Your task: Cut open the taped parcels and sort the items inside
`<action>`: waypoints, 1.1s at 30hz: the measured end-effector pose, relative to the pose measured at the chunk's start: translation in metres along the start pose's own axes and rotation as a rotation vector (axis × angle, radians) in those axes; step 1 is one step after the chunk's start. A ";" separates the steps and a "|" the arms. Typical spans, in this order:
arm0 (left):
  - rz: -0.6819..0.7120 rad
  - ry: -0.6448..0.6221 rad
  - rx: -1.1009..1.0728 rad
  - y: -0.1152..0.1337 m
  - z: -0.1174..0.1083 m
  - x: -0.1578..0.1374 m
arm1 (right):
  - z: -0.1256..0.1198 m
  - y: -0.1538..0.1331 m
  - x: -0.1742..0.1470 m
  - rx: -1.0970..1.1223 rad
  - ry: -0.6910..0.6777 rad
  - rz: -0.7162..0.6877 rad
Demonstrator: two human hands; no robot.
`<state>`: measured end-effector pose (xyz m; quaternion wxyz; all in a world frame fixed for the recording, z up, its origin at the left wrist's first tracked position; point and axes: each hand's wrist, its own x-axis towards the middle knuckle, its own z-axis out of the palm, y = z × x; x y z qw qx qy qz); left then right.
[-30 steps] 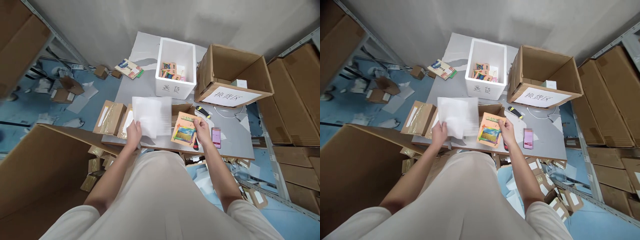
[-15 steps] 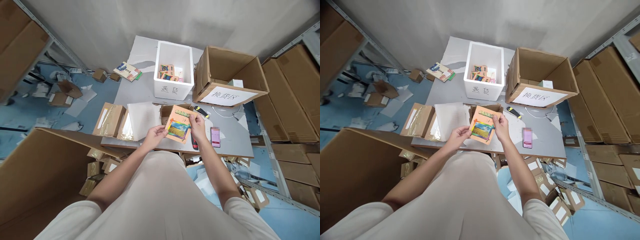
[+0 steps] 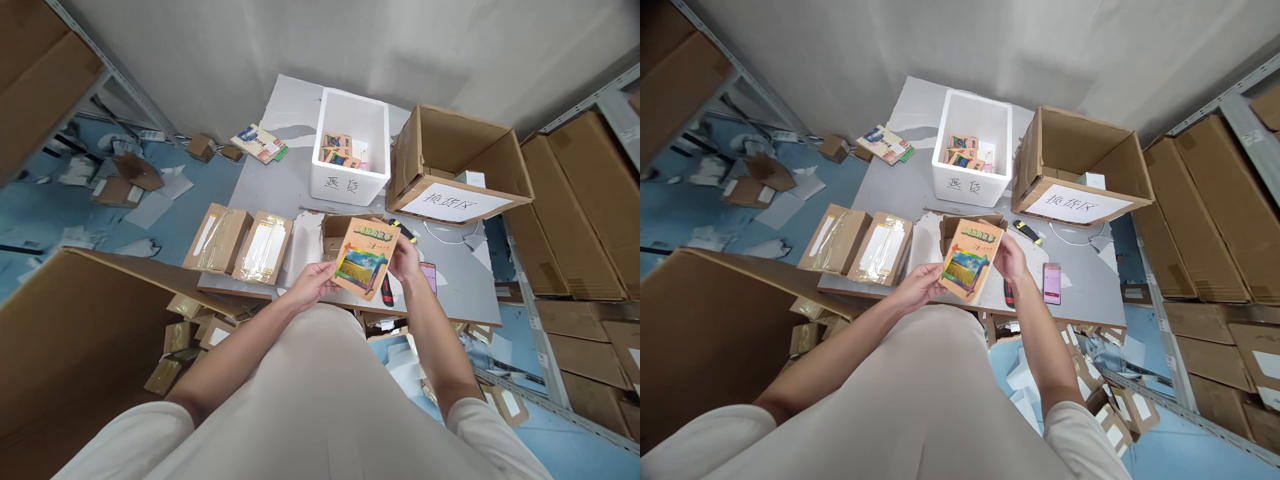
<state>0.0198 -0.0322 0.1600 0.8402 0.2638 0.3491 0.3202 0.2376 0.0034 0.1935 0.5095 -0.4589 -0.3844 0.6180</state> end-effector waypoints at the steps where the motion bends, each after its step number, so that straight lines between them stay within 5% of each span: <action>1: -0.040 -0.027 -0.044 -0.001 0.003 0.000 | 0.002 -0.001 0.002 -0.010 -0.053 0.014; 4: -0.110 -0.086 -0.108 -0.002 0.013 0.001 | 0.004 -0.003 0.008 -0.059 -0.145 0.067; 10: 0.047 0.020 -0.164 0.010 0.003 0.003 | -0.010 -0.010 0.014 -0.126 -0.004 0.040; 16: 0.164 0.208 0.195 0.003 -0.013 0.006 | -0.023 -0.016 0.014 -0.213 0.103 0.013; 20: 0.164 0.238 0.195 -0.004 -0.009 0.007 | -0.027 -0.015 0.013 -0.214 0.117 0.029; 27: 0.146 0.193 0.109 -0.006 -0.007 0.010 | -0.036 -0.015 0.009 -0.169 0.047 0.003; 33: -0.120 -0.082 -0.144 -0.006 0.008 0.008 | -0.023 -0.025 0.014 -0.277 -0.132 -0.194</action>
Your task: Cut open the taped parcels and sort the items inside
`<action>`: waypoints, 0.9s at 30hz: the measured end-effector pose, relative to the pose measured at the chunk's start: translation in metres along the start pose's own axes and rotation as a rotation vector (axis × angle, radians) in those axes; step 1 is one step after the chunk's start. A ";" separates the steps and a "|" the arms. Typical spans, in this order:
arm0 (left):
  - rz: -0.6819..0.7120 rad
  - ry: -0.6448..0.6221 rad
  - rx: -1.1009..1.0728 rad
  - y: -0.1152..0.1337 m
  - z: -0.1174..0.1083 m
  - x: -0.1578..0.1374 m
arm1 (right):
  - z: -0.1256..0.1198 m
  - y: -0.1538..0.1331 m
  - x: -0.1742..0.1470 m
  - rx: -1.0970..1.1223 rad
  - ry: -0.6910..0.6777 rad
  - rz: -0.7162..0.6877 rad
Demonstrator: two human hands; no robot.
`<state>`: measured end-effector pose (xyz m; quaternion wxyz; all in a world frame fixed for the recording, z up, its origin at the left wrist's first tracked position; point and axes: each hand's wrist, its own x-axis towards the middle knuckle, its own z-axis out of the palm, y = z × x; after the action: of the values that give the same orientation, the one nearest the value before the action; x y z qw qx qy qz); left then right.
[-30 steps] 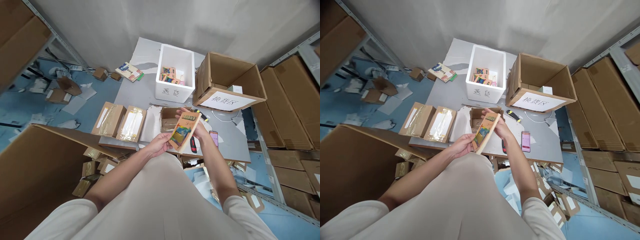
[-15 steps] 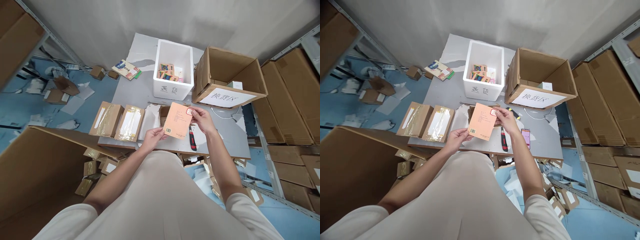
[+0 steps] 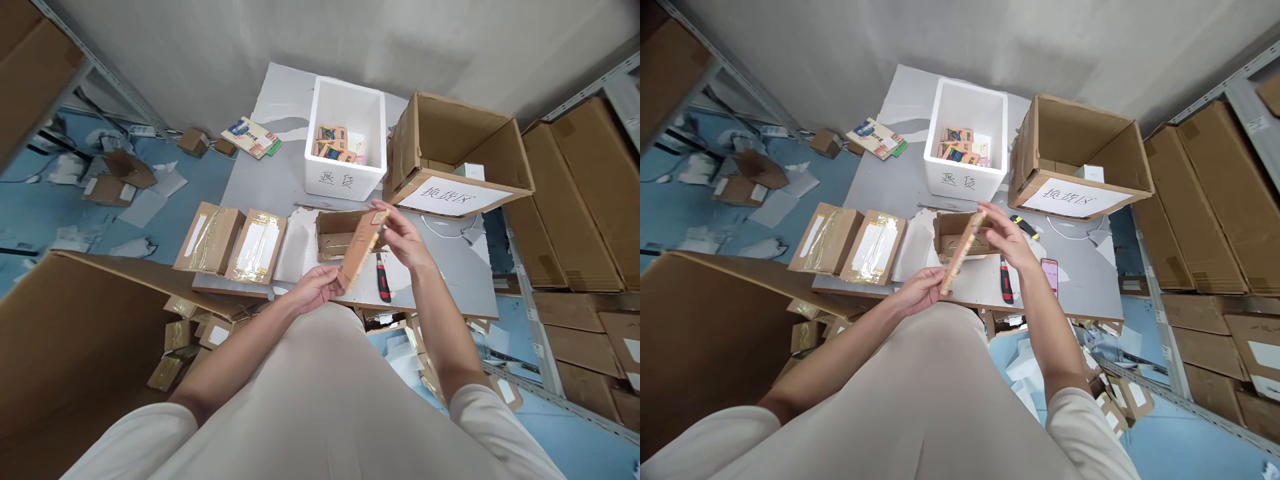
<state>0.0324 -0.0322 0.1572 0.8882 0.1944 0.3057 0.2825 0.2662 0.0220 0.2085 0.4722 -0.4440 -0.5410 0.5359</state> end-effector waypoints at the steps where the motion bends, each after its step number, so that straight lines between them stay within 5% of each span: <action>1: -0.051 -0.039 -0.027 -0.001 0.003 0.000 | 0.002 -0.001 0.003 -0.023 -0.015 0.001; 5: -0.079 -0.054 -0.003 0.000 0.006 0.003 | 0.001 0.001 0.015 -0.015 0.051 0.092; 13: 0.297 0.265 0.180 0.012 -0.013 0.004 | -0.020 0.001 0.023 -0.011 0.072 0.262; 22: 0.343 0.352 0.241 0.002 -0.011 0.011 | -0.019 0.004 0.027 0.030 0.130 0.256; 27: 0.385 0.411 0.124 -0.005 -0.014 0.019 | -0.024 0.007 0.027 0.087 -0.004 0.341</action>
<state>0.0371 -0.0215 0.1360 0.7239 0.2416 0.4536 0.4603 0.2851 0.0524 0.2017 0.3922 -0.5072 -0.4351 0.6321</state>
